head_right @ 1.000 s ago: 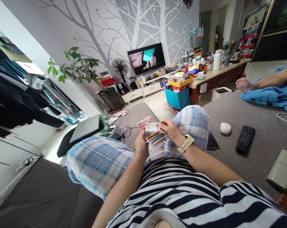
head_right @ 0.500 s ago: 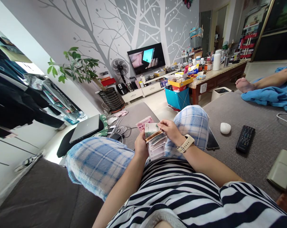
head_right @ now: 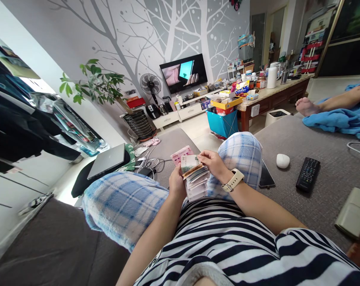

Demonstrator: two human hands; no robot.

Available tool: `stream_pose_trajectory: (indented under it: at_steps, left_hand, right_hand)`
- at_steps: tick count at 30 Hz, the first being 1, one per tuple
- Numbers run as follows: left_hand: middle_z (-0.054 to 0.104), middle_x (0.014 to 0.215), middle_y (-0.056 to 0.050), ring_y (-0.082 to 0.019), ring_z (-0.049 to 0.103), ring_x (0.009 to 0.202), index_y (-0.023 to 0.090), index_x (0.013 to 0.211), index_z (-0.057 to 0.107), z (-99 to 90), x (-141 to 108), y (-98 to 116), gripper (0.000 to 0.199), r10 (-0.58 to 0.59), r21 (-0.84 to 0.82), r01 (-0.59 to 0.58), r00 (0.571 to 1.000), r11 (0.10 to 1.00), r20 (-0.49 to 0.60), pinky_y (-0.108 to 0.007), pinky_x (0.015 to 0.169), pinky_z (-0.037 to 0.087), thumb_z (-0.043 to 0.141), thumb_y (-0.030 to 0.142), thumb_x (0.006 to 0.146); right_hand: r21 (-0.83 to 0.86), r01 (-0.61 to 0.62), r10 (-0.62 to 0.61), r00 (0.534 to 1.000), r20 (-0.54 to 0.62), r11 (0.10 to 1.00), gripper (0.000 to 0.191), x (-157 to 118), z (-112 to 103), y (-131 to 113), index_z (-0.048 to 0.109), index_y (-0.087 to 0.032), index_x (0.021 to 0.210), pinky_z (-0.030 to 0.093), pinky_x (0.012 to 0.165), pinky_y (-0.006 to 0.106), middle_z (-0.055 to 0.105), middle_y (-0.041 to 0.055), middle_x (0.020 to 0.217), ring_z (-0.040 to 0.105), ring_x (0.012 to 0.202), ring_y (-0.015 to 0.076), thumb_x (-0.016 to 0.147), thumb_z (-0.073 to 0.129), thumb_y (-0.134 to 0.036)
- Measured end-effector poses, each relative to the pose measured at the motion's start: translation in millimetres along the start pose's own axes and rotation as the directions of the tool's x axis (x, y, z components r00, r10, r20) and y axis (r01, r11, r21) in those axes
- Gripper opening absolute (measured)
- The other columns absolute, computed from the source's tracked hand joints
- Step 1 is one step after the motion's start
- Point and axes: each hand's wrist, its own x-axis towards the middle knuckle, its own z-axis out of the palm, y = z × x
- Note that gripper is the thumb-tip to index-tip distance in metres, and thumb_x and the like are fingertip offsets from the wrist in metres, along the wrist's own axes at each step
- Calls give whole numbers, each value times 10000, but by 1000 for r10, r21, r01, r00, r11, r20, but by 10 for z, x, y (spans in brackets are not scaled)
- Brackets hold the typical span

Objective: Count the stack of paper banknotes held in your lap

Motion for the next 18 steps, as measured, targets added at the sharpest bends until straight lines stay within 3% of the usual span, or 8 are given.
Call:
stream_pose_trajectory:
  at_steps: [18]
  left_hand:
    - [677,715,-25,-164,609,672,150,754,684,8,-19,21,184,12,43,-11,1000,999,-10,-288,706,467,657,317,681]
  right_hand:
    - [25,-7,6,1000,30,1000,310,-8,-3,1,562,-168,674,302,503,240,485,-30,584,405,528,94,740,643,-460]
